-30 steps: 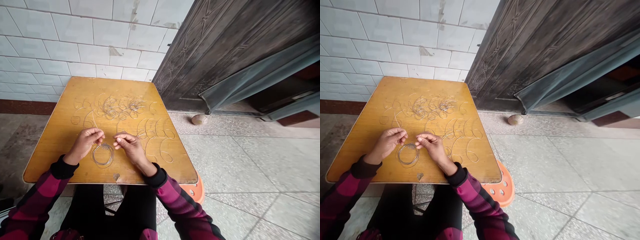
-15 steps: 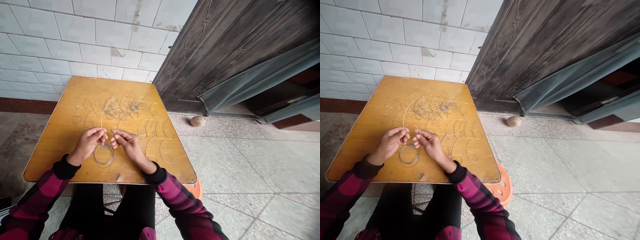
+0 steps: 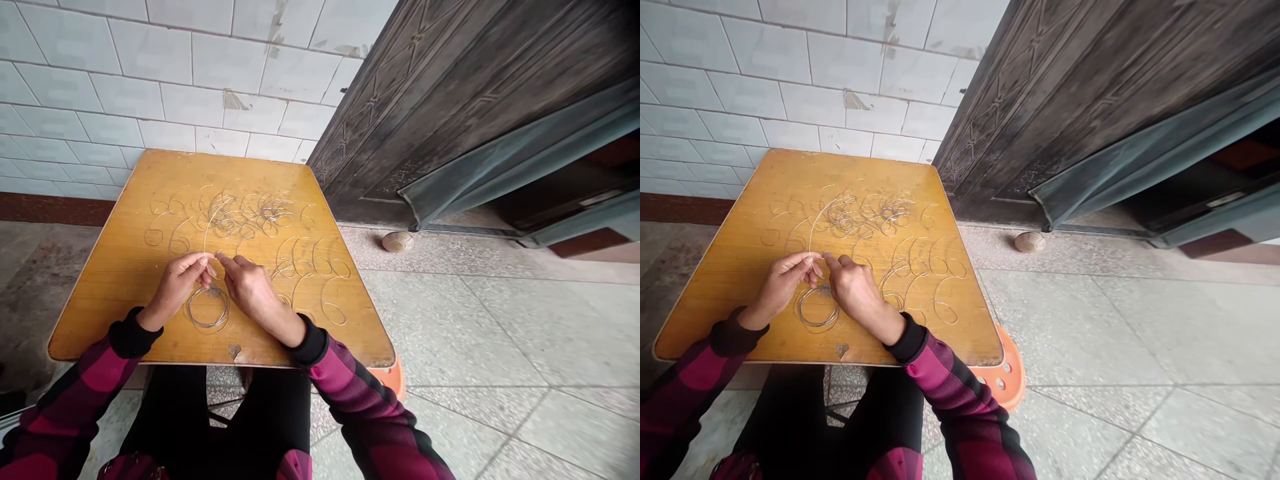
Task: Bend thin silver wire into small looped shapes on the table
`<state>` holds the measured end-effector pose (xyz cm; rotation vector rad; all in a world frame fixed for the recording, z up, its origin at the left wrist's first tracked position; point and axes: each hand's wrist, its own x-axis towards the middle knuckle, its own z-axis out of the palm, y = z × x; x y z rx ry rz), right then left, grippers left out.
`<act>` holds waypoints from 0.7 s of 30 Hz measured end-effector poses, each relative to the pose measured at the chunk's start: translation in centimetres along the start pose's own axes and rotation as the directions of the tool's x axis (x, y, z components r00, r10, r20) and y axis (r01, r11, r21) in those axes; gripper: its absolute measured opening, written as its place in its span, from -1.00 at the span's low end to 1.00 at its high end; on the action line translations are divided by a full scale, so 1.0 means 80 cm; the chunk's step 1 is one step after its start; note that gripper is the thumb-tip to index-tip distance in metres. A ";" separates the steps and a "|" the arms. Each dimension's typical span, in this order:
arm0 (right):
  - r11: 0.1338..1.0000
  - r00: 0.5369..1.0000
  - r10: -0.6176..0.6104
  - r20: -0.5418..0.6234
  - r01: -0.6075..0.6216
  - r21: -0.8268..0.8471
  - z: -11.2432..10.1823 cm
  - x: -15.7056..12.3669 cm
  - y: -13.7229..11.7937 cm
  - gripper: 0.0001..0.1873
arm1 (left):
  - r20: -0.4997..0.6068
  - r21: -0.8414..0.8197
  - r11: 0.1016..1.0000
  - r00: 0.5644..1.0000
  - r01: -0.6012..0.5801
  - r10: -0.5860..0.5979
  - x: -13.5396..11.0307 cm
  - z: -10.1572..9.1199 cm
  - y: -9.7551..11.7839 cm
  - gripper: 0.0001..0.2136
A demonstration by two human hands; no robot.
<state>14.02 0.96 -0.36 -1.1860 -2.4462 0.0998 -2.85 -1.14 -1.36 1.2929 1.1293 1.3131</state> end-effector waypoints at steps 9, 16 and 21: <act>0.988 0.998 -0.021 0.065 0.030 -0.154 -0.003 0.000 -0.003 -0.56 | 0.062 0.108 0.994 0.998 -0.007 0.000 0.002 0.001 0.005 -0.73; 1.000 1.000 -0.006 -0.022 0.006 -0.020 0.005 -0.001 0.003 -0.65 | 0.072 0.066 0.997 0.996 0.042 -0.047 0.003 0.000 0.007 -0.75; 0.994 0.995 0.042 -0.089 -0.032 0.104 0.005 0.001 0.005 -0.74 | 0.087 0.062 0.995 0.992 0.083 -0.088 0.003 0.000 0.006 -0.79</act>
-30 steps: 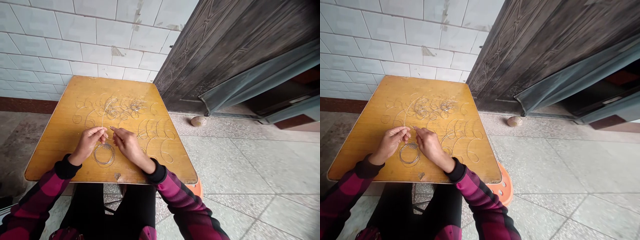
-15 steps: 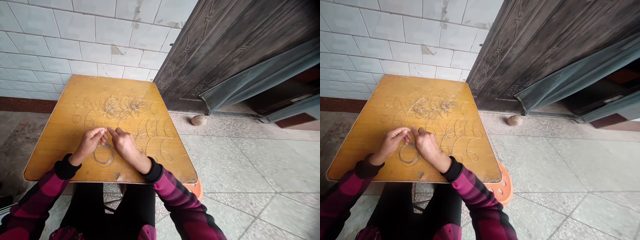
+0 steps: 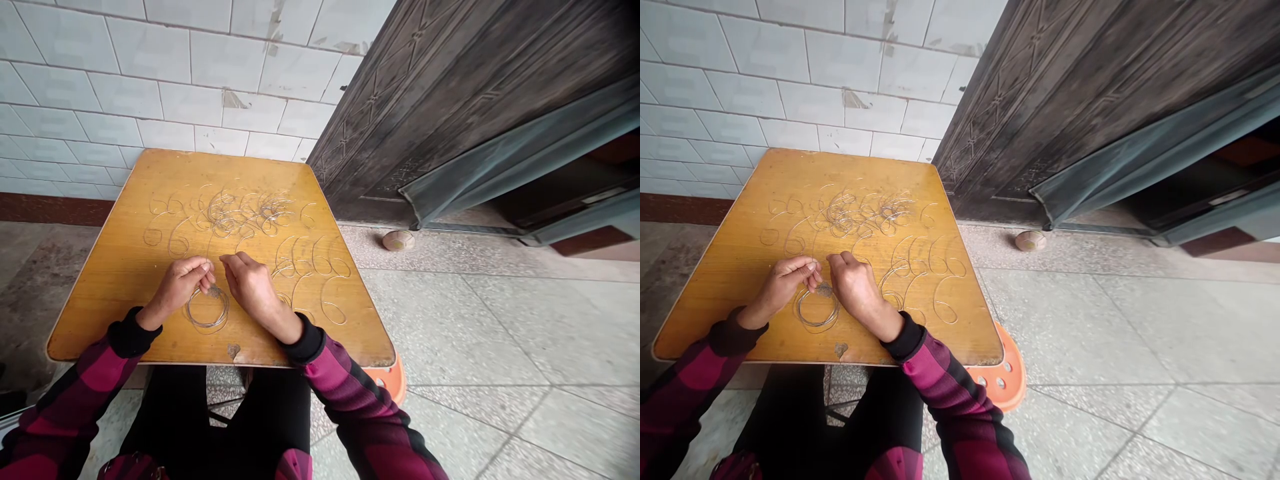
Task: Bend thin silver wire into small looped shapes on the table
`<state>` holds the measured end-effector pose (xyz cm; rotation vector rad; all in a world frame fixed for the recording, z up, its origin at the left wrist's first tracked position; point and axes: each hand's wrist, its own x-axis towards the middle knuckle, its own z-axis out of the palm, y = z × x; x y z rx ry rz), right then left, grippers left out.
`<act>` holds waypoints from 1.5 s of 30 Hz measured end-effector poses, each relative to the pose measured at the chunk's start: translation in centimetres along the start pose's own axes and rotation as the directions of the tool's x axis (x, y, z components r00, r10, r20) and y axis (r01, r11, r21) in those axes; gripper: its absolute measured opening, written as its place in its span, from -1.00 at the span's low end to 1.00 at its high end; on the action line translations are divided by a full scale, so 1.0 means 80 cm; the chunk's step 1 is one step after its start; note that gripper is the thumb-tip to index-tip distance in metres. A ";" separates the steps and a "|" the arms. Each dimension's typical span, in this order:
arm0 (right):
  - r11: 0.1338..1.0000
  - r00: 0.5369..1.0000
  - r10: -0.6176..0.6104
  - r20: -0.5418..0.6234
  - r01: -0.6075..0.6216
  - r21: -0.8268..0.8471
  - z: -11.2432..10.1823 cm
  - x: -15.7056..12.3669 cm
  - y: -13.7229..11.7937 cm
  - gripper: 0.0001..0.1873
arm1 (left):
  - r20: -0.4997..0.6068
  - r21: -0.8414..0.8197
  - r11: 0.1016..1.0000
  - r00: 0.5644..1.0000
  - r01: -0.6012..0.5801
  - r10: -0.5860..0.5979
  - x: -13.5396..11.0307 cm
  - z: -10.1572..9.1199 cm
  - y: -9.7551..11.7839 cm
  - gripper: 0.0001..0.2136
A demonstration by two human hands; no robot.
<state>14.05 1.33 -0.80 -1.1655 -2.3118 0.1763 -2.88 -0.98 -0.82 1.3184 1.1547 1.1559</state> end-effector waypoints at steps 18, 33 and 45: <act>0.231 0.894 0.282 0.350 -0.417 0.879 0.006 0.004 0.020 -0.62 | -0.039 -0.090 0.995 0.998 0.036 -0.040 0.003 -0.008 -0.007 -0.76; 0.055 0.857 0.375 0.355 -0.402 0.914 -0.003 0.007 0.031 -0.64 | -0.106 0.008 0.999 0.994 -0.040 0.041 0.002 -0.008 -0.005 -0.77; 0.466 0.782 0.563 0.269 -0.569 0.677 -0.004 -0.028 0.101 -0.83 | -0.083 0.070 0.998 0.997 0.003 0.003 0.002 -0.010 -0.002 -0.76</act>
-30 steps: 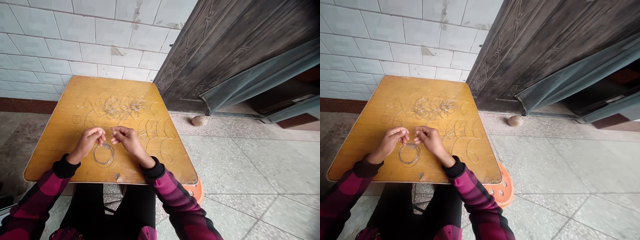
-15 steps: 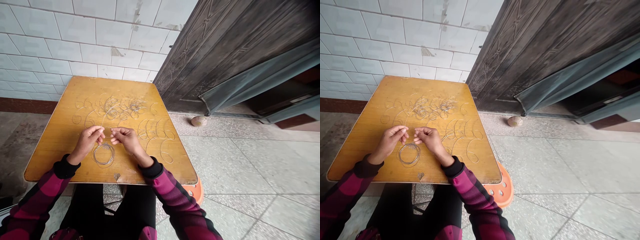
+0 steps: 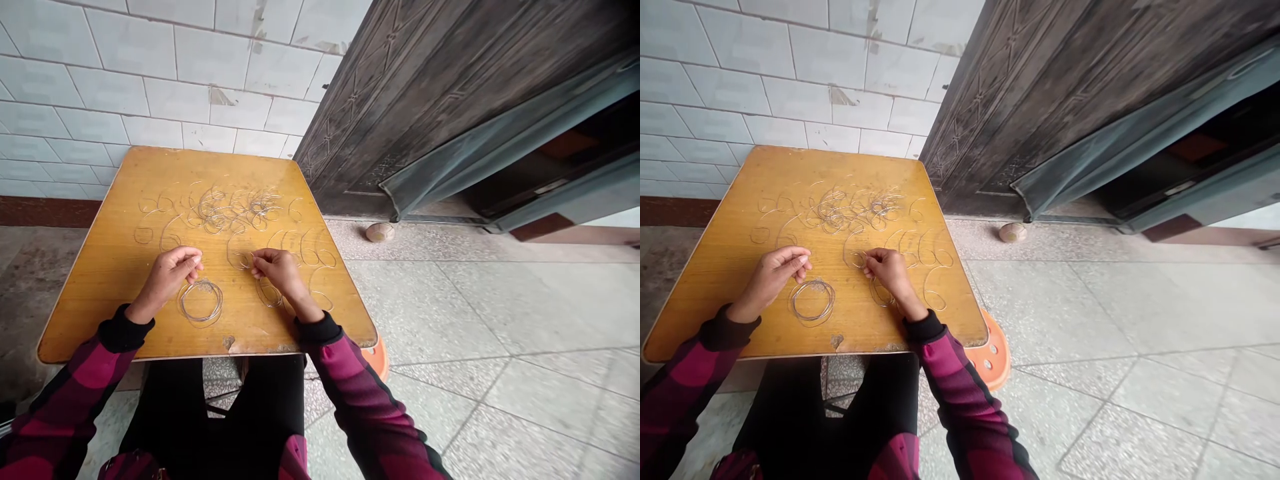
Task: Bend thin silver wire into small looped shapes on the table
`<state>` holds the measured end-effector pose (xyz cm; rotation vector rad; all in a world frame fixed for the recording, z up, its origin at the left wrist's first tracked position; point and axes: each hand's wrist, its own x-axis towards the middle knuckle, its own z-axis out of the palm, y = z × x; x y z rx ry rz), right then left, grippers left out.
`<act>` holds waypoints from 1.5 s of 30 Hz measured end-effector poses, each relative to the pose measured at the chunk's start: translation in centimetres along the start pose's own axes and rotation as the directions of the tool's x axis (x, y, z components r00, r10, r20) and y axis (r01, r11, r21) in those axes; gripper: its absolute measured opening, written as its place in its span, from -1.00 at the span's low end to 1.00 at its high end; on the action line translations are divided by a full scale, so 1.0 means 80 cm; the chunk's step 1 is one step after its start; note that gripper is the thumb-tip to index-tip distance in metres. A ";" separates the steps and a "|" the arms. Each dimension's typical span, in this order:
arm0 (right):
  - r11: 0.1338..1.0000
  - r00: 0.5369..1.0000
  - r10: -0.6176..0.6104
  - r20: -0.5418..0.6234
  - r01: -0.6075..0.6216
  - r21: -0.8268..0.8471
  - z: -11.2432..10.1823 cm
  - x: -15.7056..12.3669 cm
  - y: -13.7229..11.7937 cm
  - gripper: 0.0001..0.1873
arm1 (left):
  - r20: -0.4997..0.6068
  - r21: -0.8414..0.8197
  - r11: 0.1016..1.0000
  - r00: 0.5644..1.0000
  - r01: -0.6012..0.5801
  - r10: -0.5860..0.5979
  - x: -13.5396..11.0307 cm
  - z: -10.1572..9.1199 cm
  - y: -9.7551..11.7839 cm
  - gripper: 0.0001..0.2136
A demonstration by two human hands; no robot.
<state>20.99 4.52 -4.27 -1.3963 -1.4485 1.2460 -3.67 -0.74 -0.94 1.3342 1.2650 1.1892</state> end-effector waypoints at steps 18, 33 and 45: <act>0.623 0.865 -0.491 0.103 0.432 -0.652 0.020 -0.043 -0.022 -0.82 | -0.003 0.093 0.993 0.997 -0.072 0.073 0.003 -0.005 -0.003 -0.81; -0.020 0.458 -0.353 0.816 0.868 -0.496 0.089 -0.116 -0.024 -0.72 | 0.018 0.123 0.990 0.997 -0.072 0.071 0.007 -0.007 -0.006 -0.81; 0.556 0.649 -0.580 0.492 0.757 -0.344 0.050 -0.092 -0.026 -0.82 | 0.110 0.166 0.983 0.992 -0.084 0.066 0.005 -0.008 -0.002 -0.80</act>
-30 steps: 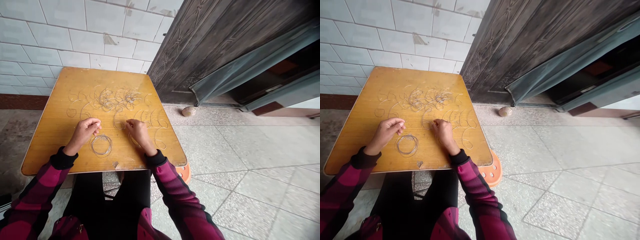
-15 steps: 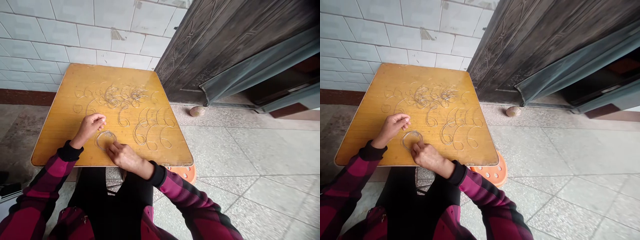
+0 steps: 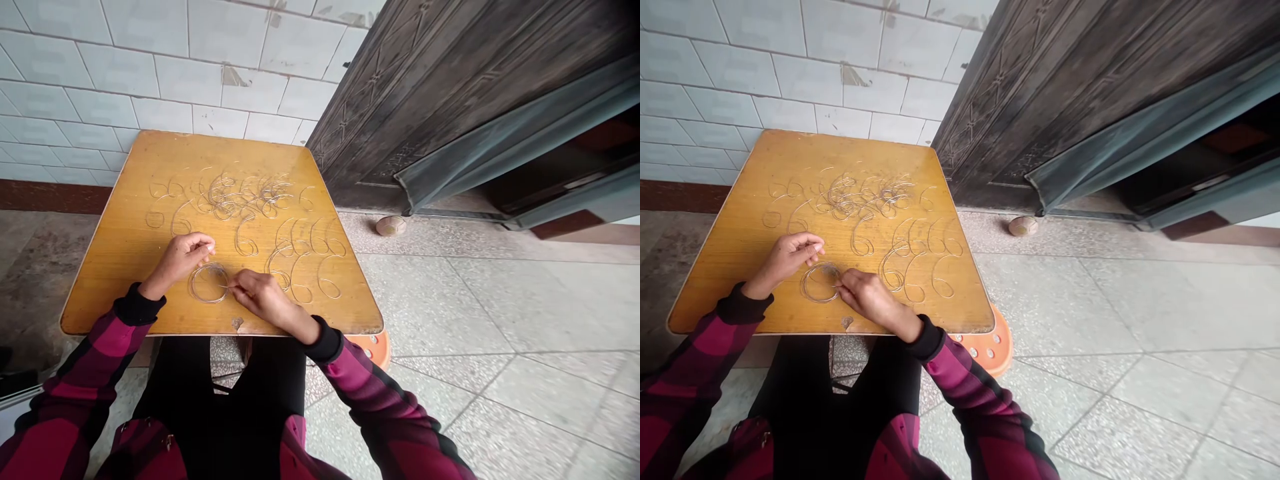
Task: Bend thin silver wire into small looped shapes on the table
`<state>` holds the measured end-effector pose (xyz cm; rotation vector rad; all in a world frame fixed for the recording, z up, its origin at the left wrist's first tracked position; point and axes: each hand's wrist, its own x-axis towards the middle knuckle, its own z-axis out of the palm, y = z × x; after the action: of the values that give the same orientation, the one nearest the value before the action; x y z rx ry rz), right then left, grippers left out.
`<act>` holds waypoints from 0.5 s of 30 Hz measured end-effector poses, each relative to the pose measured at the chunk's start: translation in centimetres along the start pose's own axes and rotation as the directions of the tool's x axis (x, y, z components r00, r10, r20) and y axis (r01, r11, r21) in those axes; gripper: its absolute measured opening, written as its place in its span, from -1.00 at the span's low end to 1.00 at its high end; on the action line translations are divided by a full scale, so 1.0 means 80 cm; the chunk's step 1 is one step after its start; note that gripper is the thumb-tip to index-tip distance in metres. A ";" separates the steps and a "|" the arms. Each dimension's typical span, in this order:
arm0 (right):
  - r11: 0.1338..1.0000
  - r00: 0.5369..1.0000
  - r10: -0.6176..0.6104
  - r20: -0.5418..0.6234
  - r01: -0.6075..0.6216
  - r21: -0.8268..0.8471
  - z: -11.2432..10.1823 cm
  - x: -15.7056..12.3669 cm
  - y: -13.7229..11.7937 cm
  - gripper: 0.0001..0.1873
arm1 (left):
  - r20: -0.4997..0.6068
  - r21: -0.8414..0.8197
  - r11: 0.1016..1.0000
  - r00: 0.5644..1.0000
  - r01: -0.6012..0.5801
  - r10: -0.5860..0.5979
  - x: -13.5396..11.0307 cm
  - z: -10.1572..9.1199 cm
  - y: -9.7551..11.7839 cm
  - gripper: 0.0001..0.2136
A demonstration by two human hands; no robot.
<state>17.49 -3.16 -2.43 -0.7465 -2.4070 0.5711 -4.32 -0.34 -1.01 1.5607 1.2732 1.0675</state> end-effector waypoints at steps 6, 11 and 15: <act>0.827 0.944 0.325 -0.059 -0.254 0.502 -0.011 0.007 0.010 -0.80 | 0.111 0.034 0.998 0.992 -0.058 0.054 -0.003 -0.001 0.002 -0.72; 0.555 0.850 0.526 -0.033 -0.314 0.770 -0.020 0.024 0.016 -0.72 | 0.208 0.003 0.998 0.977 -0.056 0.054 -0.003 0.002 -0.003 -0.75; 0.488 0.826 0.561 -0.051 -0.280 0.826 -0.029 0.033 0.019 -0.72 | 0.247 0.046 0.997 0.968 -0.059 0.046 -0.001 0.007 -0.010 -0.84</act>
<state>17.64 0.12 -0.49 -0.9167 -1.3700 1.4840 -4.03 -0.39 -1.97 1.7162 1.1041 0.8469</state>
